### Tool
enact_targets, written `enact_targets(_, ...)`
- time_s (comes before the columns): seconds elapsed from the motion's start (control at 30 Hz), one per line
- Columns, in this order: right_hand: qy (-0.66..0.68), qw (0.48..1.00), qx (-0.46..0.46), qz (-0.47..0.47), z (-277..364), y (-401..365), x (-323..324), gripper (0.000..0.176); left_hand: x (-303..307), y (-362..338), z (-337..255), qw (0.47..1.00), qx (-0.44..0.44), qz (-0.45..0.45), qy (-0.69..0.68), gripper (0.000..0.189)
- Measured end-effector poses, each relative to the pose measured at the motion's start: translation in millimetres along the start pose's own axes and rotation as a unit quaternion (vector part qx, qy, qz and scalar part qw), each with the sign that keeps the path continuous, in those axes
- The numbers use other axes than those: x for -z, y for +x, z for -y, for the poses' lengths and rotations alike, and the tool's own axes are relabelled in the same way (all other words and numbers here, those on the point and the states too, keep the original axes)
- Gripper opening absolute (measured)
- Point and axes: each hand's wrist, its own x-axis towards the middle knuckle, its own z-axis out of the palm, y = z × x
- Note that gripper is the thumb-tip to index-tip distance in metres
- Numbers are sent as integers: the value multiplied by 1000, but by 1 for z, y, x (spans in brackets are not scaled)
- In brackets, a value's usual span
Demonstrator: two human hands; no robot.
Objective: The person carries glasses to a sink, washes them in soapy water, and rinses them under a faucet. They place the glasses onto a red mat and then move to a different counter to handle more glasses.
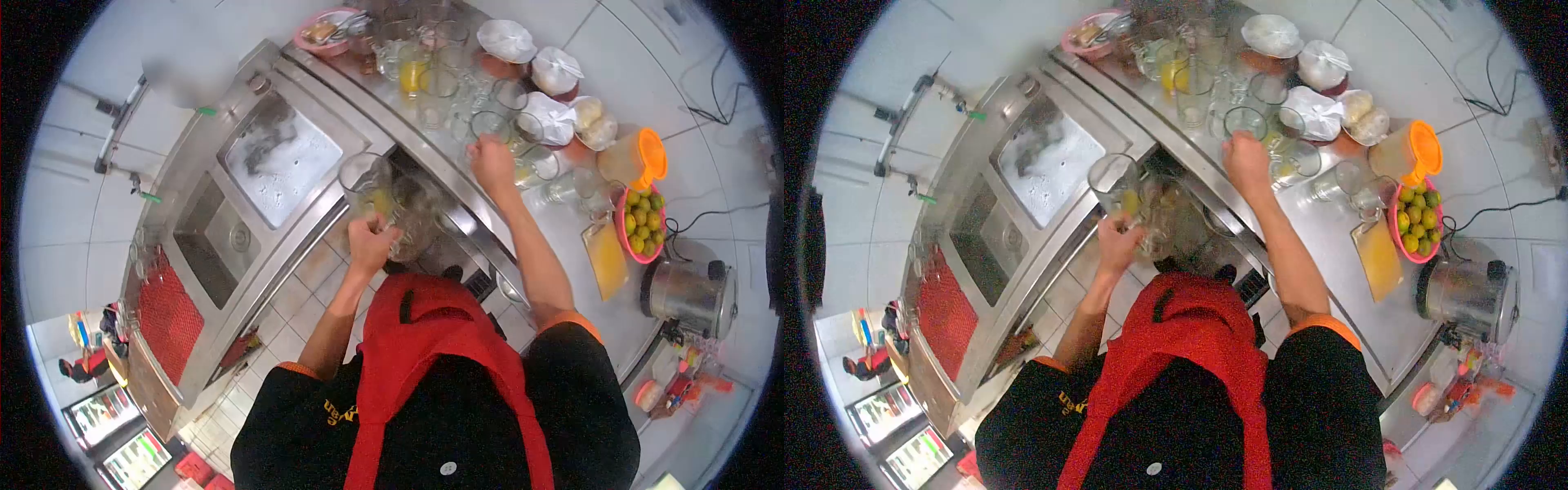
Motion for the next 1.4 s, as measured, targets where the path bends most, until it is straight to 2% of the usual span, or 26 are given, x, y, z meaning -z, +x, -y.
enact_targets(0.03,8,1000,18,-6,5,-6,8,18,9,3,2,1000,6,-6,-5,27)
enact_targets(0.1,14,998,66,10,26,-19,39,18,24,13,-9,982,87,13,-168,32)
enact_targets(0.17,54,994,64,67,53,-32,77,19,40,25,-1,985,62,12,-162,35)
enact_targets(0.23,75,988,65,120,81,-47,103,19,51,30,13,987,22,49,-154,27)
enact_targets(0.27,94,980,65,163,89,-51,110,19,55,31,15,987,25,41,-154,27)
enact_targets(0.3,97,979,71,168,97,-56,113,19,58,32,16,985,25,40,-168,28)
enact_targets(0.33,149,963,87,208,107,-60,113,20,60,32,16,982,24,39,-182,29)
enact_targets(0.37,200,943,102,247,114,-60,111,20,61,32,12,982,23,31,-182,29)
enact_targets(0.43,215,927,121,281,122,-59,96,20,63,25,0,979,82,17,-188,30)
enact_targets(0.47,229,914,134,308,126,-58,90,21,64,19,1,979,83,7,-187,30)
enact_targets(0.57,242,890,193,335,137,-47,81,22,69,2,8,989,50,9,-139,32)
enact_targets(0.63,239,880,231,339,145,-38,80,23,72,-8,14,980,82,-31,-180,35)
enact_targets(0.7,250,856,233,389,151,-32,71,24,78,-16,5,984,73,-49,-155,37)
enact_targets(0.77,265,845,250,391,162,-30,57,25,87,-25,6,966,99,-66,-229,28)
enact_targets(0.9,284,826,230,430,203,-17,23,21,117,-21,3,956,76,-69,-273,22)
enact_targets(0.97,280,830,232,423,226,-14,4,21,132,-14,6,973,86,-104,-185,15)
enact_targets(1.0,278,826,237,429,233,-12,-7,21,139,-10,4,972,86,-111,-189,15)
enact_targets(1.07,290,810,229,455,247,-2,-29,25,155,3,-3,941,174,-229,-177,14)
enact_targets(1.1,290,809,233,456,254,10,-36,25,166,8,-2,940,174,-233,-178,14)
enact_targets(1.17,366,808,233,400,265,50,-51,46,195,19,6,967,134,-217,26,17)
enact_targets(1.2,337,834,252,357,263,87,-72,54,206,26,13,955,97,-241,145,18)
enact_targets(1.23,307,857,269,313,260,135,-97,61,217,29,14,955,97,-242,143,18)
enact_targets(1.27,226,903,277,240,264,187,-114,59,226,32,12,936,84,-240,245,17)
enact_targets(1.3,196,914,269,231,263,242,-138,57,235,35,9,906,70,-237,344,17)
enact_targets(1.37,178,912,371,2,233,352,-235,54,250,38,-7,891,102,-245,369,18)
enact_targets(1.4,182,910,372,3,238,364,-232,54,256,42,-13,873,128,-252,397,19)
